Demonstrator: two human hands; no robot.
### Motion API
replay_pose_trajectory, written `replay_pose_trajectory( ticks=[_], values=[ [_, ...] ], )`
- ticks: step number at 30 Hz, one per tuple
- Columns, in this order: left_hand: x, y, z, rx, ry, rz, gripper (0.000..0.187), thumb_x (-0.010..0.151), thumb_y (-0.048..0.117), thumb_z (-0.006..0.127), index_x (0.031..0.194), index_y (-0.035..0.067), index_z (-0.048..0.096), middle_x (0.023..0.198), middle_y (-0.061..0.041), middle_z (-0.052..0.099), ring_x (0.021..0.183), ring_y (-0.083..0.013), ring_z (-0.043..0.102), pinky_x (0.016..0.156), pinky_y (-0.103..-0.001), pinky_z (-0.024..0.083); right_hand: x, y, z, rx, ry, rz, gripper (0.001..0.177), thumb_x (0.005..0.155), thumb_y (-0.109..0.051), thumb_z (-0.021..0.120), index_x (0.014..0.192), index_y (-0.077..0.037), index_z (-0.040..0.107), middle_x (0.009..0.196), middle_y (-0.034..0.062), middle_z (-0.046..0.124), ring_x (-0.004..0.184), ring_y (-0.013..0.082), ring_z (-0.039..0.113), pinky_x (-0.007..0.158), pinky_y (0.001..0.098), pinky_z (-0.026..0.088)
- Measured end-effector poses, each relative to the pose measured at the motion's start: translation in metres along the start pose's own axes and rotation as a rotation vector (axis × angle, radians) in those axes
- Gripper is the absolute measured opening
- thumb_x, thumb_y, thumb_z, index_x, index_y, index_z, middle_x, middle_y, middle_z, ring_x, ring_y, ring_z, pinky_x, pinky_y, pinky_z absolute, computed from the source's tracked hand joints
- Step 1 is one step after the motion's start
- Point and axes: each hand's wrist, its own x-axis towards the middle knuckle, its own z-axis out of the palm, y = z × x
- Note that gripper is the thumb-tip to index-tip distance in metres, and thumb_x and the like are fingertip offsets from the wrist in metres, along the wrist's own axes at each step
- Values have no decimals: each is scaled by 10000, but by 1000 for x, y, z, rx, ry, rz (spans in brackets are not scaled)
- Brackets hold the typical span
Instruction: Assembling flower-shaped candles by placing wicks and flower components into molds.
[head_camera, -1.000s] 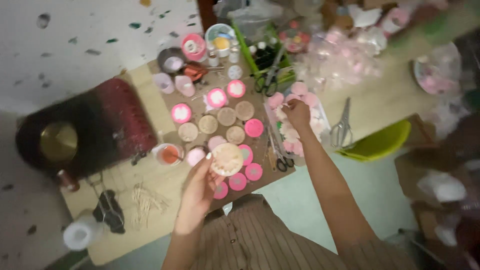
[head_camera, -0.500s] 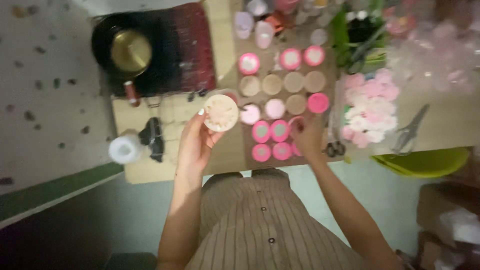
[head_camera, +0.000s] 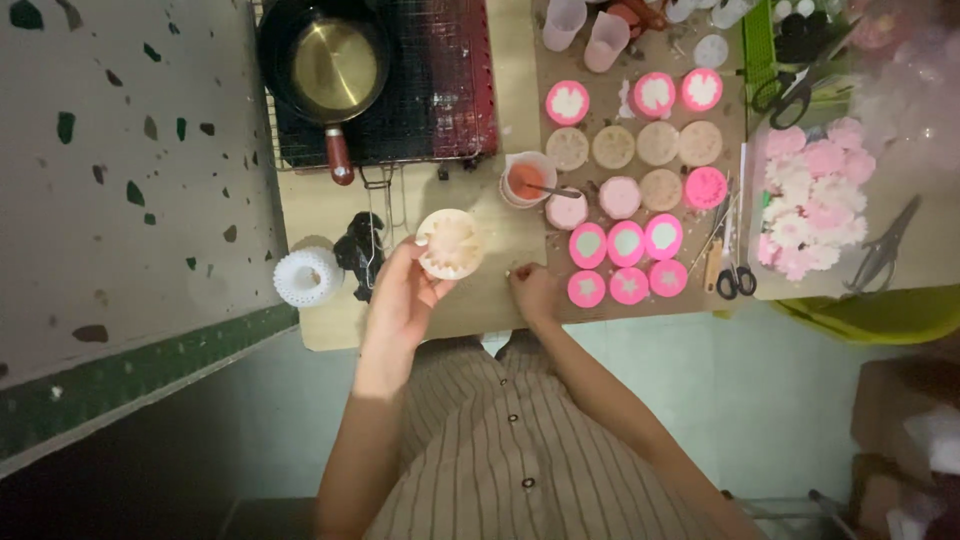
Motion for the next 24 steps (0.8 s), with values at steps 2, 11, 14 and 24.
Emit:
replay_pose_trajectory(
  ticks=[2,11,14,24],
  values=[
    [-3,3,8,7,6,-19,313,951,207,577,1218,43,589,1198,-91,697,1078,-214,693,933,-402,576,0,17,18,-13,4,24,255,808,-233,767,897,6,767,839,199,749,786,331,747,742,428,572],
    [9,3,11,37,-31,-22,273,962,177,572,1208,70,620,1137,-65,704,1018,-188,695,879,-379,577,11,53,45,112,-48,-19,213,755,-171,751,862,12,738,803,181,746,740,304,740,700,399,575],
    [11,3,11,54,-32,-34,261,969,195,562,1208,101,612,1140,-60,700,1011,-189,690,842,-376,575,13,43,30,112,26,-55,196,785,-141,729,925,-4,730,845,171,746,774,298,736,724,402,575],
    [1,3,9,41,-28,-53,278,947,141,566,1222,107,560,1166,-89,675,1024,-220,696,840,-409,590,55,32,10,-252,48,-192,119,903,-103,657,983,-23,696,1065,226,637,994,409,627,839,521,497]
  ],
)
